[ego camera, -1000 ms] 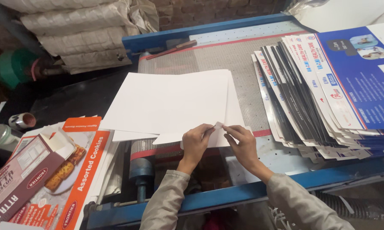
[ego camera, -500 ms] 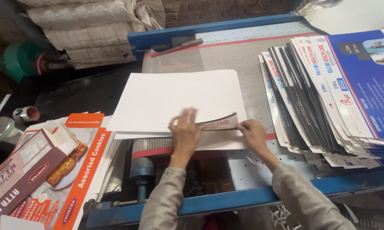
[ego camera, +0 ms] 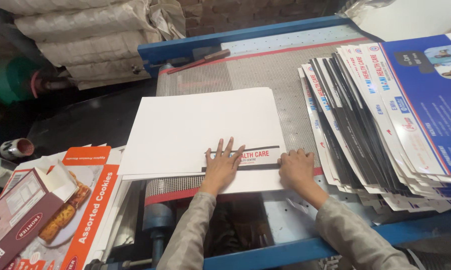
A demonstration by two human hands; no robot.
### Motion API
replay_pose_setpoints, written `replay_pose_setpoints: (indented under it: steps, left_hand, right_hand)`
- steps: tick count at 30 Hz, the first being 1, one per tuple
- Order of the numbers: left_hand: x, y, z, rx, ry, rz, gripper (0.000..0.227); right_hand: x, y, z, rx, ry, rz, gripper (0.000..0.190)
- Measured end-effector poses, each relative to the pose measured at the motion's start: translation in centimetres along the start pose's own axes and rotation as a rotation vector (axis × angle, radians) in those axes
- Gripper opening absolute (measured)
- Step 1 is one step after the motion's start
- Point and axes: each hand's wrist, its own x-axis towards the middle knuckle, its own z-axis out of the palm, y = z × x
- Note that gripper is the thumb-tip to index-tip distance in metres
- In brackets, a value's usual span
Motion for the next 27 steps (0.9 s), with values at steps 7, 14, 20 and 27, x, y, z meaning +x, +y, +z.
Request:
replay_pose_setpoints:
  steps: [7,14,20,27]
  left_hand:
    - [0.0,0.3,-1.1,0.032,-0.030,0.010,0.055]
    - [-0.1,0.4,-1.9,0.095,-0.168,-0.005,0.029]
    - [0.0,0.2,-1.4,-0.026,-0.006,0.011,0.047]
    - [0.3,0.0,-1.1,-0.037,0.051,0.038,0.048]
  right_hand:
    - [2.0,-7.7,0.3,0.051,0.193,-0.598,0.043]
    - [9.0,-6.0,4.3,0.368,0.177,-0.550,0.078]
    - [13.5,-3.4,6.7,0.757,-0.003,-0.358,0.069]
    - [15.9,-2.4,1.0,1.417,-0.005,-0.246,0.060]
